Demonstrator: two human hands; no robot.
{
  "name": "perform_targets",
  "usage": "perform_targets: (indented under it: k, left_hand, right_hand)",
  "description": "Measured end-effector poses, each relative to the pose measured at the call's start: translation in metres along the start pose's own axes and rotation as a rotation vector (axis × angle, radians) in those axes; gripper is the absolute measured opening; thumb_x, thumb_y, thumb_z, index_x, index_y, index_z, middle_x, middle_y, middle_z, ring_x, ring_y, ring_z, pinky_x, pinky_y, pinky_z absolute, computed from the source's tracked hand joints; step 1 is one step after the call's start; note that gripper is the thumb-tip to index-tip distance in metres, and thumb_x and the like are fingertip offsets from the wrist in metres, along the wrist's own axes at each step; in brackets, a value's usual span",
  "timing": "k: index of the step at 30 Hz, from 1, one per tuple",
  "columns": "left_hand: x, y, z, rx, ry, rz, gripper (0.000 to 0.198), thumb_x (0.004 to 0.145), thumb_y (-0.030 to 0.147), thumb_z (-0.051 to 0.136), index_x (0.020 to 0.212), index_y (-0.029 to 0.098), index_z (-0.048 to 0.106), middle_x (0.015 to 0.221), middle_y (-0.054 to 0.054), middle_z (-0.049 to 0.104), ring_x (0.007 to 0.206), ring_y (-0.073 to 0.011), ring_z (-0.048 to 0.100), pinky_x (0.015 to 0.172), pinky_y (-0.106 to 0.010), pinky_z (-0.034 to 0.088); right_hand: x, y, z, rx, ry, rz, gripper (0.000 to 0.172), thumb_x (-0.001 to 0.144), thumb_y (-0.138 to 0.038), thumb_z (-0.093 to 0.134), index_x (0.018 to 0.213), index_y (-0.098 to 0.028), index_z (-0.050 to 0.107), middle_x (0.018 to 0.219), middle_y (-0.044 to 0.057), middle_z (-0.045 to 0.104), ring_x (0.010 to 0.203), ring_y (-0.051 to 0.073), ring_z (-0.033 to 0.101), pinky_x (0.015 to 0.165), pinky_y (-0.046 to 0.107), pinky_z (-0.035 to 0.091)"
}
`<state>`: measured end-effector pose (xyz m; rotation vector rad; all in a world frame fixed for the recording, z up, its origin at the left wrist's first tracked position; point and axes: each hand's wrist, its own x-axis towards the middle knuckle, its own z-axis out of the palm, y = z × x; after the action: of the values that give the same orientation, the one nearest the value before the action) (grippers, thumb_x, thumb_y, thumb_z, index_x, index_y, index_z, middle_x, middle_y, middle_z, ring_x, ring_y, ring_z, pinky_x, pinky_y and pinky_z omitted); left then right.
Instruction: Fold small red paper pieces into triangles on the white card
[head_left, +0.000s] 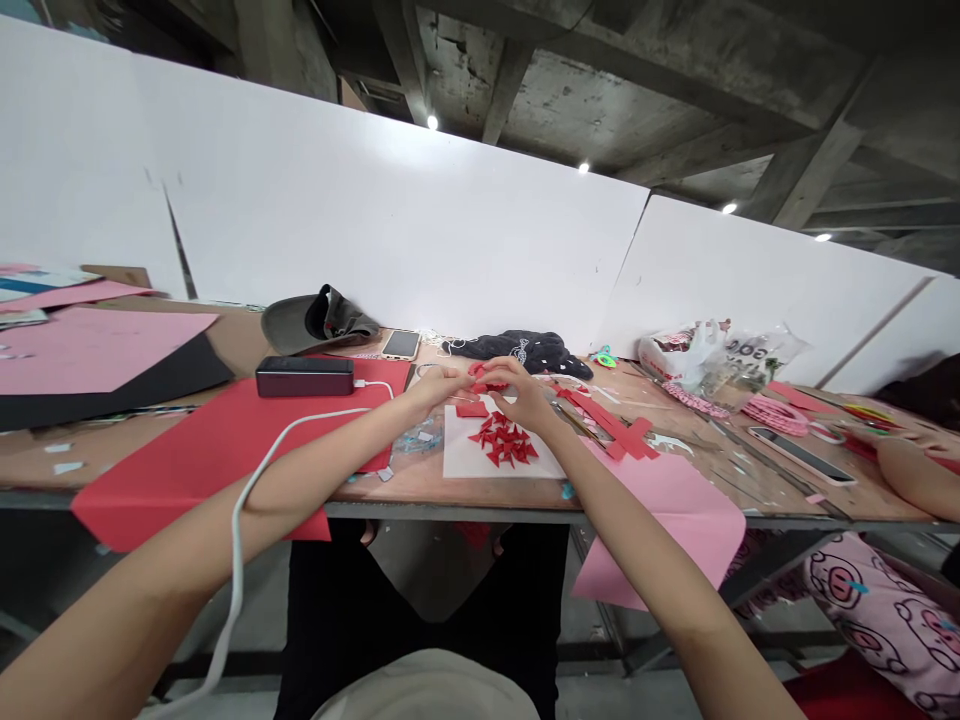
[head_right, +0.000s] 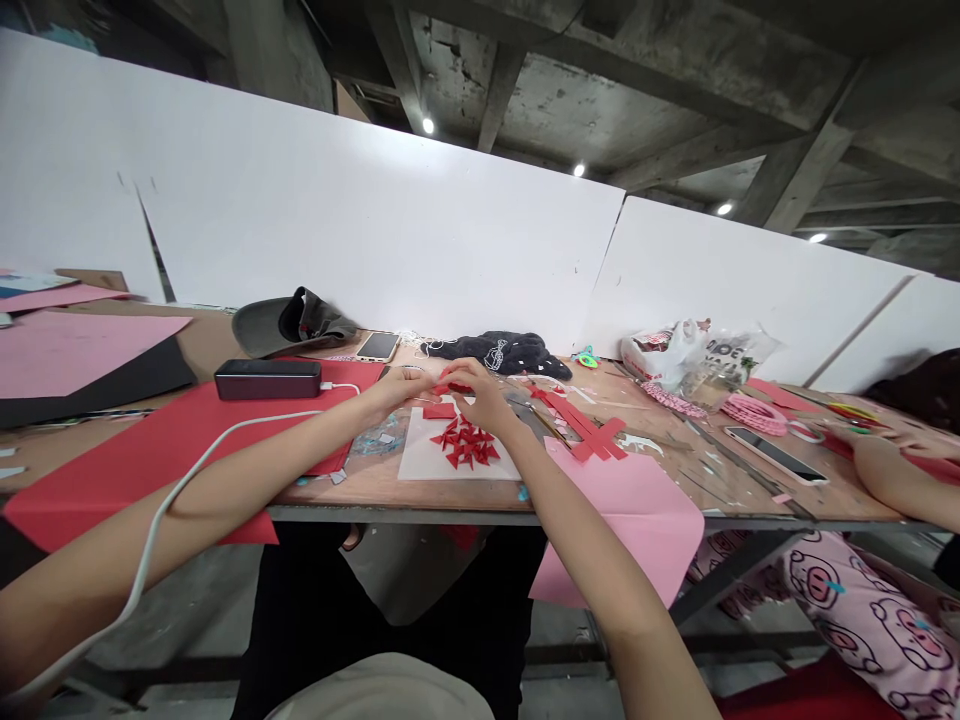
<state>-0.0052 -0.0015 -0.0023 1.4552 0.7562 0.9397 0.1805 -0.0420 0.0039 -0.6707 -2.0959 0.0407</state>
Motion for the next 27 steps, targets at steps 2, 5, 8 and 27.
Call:
perform_targets:
  k: [2, 5, 8, 27]
  left_hand:
    - [-0.002, 0.002, 0.001, -0.073, 0.012, -0.015, 0.026, 0.061, 0.037, 0.074, 0.074, 0.015, 0.07, 0.075, -0.006, 0.071, 0.078, -0.0183, 0.066, 0.077, -0.029, 0.051]
    - [-0.003, 0.004, 0.004, -0.117, 0.027, -0.023, 0.026, 0.06, 0.036, 0.076, 0.074, 0.015, 0.07, 0.075, -0.007, 0.071, 0.08, -0.0182, 0.065, 0.079, -0.029, 0.05]
    - [-0.002, 0.004, 0.006, -0.123, 0.014, -0.014, 0.027, 0.059, 0.035, 0.077, 0.075, 0.014, 0.071, 0.076, -0.008, 0.071, 0.079, -0.0171, 0.064, 0.079, -0.029, 0.05]
    - [-0.005, 0.006, 0.012, 0.176, -0.012, 0.235, 0.028, 0.065, 0.04, 0.072, 0.072, 0.013, 0.069, 0.069, -0.006, 0.069, 0.066, -0.0151, 0.062, 0.062, -0.024, 0.048]
  right_hand:
    - [0.0, -0.001, 0.001, -0.002, -0.001, -0.009, 0.014, 0.082, -0.017, 0.054, 0.089, -0.023, 0.065, 0.104, 0.007, 0.055, 0.102, 0.021, 0.053, 0.088, 0.038, 0.045]
    - [-0.001, 0.001, 0.001, 0.01, 0.052, 0.025, 0.011, 0.083, -0.021, 0.055, 0.083, -0.024, 0.066, 0.094, 0.005, 0.057, 0.091, 0.019, 0.055, 0.083, 0.036, 0.046]
    - [0.0, 0.005, 0.001, 0.039, 0.142, 0.089, 0.009, 0.082, -0.023, 0.057, 0.078, -0.023, 0.065, 0.089, 0.004, 0.059, 0.088, 0.018, 0.056, 0.082, 0.035, 0.046]
    - [0.002, 0.015, 0.004, 0.41, 0.168, 0.497, 0.025, 0.069, -0.042, 0.067, 0.073, -0.018, 0.062, 0.068, 0.003, 0.067, 0.064, 0.016, 0.063, 0.066, 0.031, 0.052]
